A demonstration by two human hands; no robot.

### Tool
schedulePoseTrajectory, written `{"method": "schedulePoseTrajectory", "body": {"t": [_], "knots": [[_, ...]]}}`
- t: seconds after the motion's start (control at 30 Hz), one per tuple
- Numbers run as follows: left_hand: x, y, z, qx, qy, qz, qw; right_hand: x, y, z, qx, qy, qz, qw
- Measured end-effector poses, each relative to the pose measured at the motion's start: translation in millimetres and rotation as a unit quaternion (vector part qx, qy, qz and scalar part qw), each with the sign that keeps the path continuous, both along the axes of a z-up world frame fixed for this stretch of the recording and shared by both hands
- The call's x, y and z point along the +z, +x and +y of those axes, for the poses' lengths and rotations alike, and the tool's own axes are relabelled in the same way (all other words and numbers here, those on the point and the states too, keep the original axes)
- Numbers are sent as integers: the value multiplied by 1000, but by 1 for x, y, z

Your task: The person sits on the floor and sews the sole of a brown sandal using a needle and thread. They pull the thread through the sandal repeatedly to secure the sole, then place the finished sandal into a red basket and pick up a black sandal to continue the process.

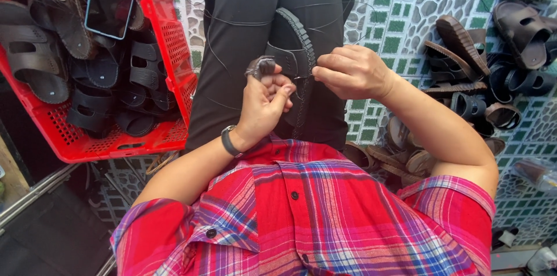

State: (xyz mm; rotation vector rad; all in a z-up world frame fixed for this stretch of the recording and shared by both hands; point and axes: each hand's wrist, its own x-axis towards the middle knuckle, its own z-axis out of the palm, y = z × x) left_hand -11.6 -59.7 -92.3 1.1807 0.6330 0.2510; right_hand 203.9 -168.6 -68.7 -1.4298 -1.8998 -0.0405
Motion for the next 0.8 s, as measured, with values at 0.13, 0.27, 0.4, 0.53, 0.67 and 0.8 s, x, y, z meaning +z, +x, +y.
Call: {"method": "schedulePoseTrajectory", "body": {"t": [0.13,0.27,0.4,0.53,0.67,0.8], "knots": [[1,5,3,-27,74,-11,997,-3,-2,-2,-6,-7,-14,1000],[13,7,8,-65,106,-23,992,5,-4,-4,-27,-5,-29,999],[28,7,14,-88,103,-24,991,19,4,-10,-21,-29,-34,999],[25,4,17,-80,-24,-22,996,42,13,-12,-4,-116,-62,991],[56,21,25,-90,69,-47,992,67,14,-16,-48,-189,-179,964],[48,36,19,-101,251,-70,960,61,5,-31,-67,-298,-207,929]]}}
